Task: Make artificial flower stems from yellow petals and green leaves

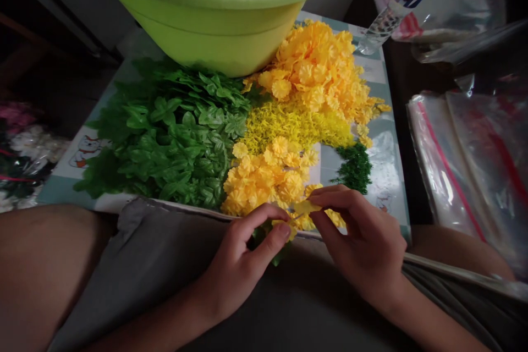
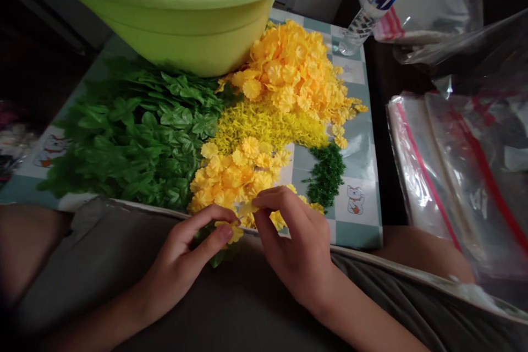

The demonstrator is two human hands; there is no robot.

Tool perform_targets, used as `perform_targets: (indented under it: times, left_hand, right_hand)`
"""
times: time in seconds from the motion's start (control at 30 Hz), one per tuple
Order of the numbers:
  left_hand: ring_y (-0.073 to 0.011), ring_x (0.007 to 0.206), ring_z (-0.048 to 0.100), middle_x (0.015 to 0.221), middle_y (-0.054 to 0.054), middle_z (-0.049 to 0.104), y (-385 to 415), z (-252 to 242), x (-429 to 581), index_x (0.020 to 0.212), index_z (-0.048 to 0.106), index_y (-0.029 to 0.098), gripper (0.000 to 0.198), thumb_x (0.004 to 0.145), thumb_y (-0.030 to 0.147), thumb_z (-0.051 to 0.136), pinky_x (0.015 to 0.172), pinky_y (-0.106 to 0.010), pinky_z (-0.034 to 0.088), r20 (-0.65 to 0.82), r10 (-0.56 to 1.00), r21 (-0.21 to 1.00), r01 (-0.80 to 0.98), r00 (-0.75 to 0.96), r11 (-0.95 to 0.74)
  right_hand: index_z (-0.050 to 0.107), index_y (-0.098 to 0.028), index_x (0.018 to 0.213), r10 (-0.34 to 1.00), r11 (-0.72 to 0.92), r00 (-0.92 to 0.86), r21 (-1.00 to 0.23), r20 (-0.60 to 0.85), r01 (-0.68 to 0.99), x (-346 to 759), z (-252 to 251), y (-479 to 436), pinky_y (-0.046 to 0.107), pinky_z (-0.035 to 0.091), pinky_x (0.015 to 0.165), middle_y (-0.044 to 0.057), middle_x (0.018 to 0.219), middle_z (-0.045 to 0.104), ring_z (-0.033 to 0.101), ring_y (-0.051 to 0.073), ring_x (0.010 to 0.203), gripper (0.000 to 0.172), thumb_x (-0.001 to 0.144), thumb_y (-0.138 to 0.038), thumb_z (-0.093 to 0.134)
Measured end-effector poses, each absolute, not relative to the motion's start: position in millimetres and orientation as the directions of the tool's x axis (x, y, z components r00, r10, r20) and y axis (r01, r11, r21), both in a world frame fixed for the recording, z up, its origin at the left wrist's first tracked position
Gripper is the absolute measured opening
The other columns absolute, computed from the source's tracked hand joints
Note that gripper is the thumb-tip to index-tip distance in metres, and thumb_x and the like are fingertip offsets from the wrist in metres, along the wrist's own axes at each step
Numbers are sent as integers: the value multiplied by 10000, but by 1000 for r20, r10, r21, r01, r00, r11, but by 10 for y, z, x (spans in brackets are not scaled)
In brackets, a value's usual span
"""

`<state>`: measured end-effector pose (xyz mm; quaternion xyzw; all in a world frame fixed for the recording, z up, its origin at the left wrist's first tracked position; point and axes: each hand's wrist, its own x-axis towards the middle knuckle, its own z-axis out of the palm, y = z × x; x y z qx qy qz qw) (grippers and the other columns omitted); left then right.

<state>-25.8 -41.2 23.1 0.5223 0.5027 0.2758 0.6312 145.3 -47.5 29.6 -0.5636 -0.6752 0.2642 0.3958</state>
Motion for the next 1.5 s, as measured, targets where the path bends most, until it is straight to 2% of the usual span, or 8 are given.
perform_targets:
  times: [0.47, 0.63, 0.73, 0.83, 0.93, 1.1, 1.27, 1.5]
  left_hand:
    - [-175, 928, 606, 930, 24, 695, -441, 172, -253, 945, 658, 266, 232, 851, 457, 566, 811, -237, 446, -408, 878, 908, 218, 251, 359]
    - [-212, 1069, 597, 1092, 2, 698, -493, 128, -282, 1037, 670, 292, 320, 788, 485, 614, 902, -273, 459, -465, 874, 874, 230, 139, 428]
    - [-215, 1070, 602, 1115, -5, 693, -514, 119, -298, 1052, 668, 294, 331, 770, 463, 633, 914, -287, 464, -459, 882, 875, 224, 104, 429]
    - [-196, 945, 632, 977, 1, 713, -505, 136, -296, 960, 676, 277, 224, 826, 425, 574, 840, -279, 488, -345, 918, 932, 184, 195, 311]
    - [-174, 820, 622, 840, 8, 688, -484, 169, -286, 907, 654, 253, 200, 875, 393, 516, 741, -263, 485, -257, 921, 961, 179, 294, 211]
    - [-140, 730, 597, 788, 22, 640, -488, 208, -296, 914, 574, 231, 120, 895, 320, 496, 653, -241, 452, -124, 935, 965, 261, 333, 35]
    - [-131, 663, 593, 799, 20, 629, -531, 178, -322, 1011, 505, 227, 148, 868, 263, 511, 616, -253, 451, 132, 944, 902, 359, 302, -241]
    - [-111, 594, 544, 786, 17, 595, -566, 173, -313, 1035, 461, 224, 205, 842, 233, 530, 556, -231, 449, 250, 928, 860, 376, 277, -344]
  right_hand:
    - [534, -258, 985, 914, 407, -255, -689, 317, 600, 1412, 262, -552, 283, 524, 693, 59, 954, 685, 665, 172, 834, 292, 827, -14, 557]
    - [567, -210, 897, 911, 394, -311, -793, 270, 465, 1405, 267, -489, 306, 489, 758, 79, 966, 649, 628, 171, 876, 238, 818, 12, 531]
    - [602, -216, 877, 972, 119, -227, -970, 70, 211, 1409, 296, -435, 306, 473, 829, 61, 995, 626, 598, 167, 959, 198, 842, -42, 514]
    - [624, -232, 918, 949, -259, -220, -957, -226, -133, 1432, 302, -395, 265, 467, 815, 30, 968, 615, 578, 140, 929, 125, 867, -155, 540]
    - [650, -231, 921, 882, -436, -318, -860, -348, -267, 1449, 301, -375, 208, 451, 715, 5, 885, 600, 554, 105, 810, 89, 837, -225, 619]
    - [685, -235, 878, 860, -433, -408, -860, -305, -270, 1449, 325, -376, 198, 422, 626, -10, 802, 584, 516, 87, 706, 120, 774, -180, 706]
    - [720, -245, 892, 864, -380, -448, -883, -232, -275, 1463, 370, -389, 239, 446, 712, 9, 886, 589, 542, 111, 806, 154, 779, -143, 696]
    - [724, -233, 841, 881, -346, -436, -877, -182, -333, 1467, 400, -424, 218, 456, 708, -1, 846, 632, 571, 88, 772, 159, 773, -92, 692]
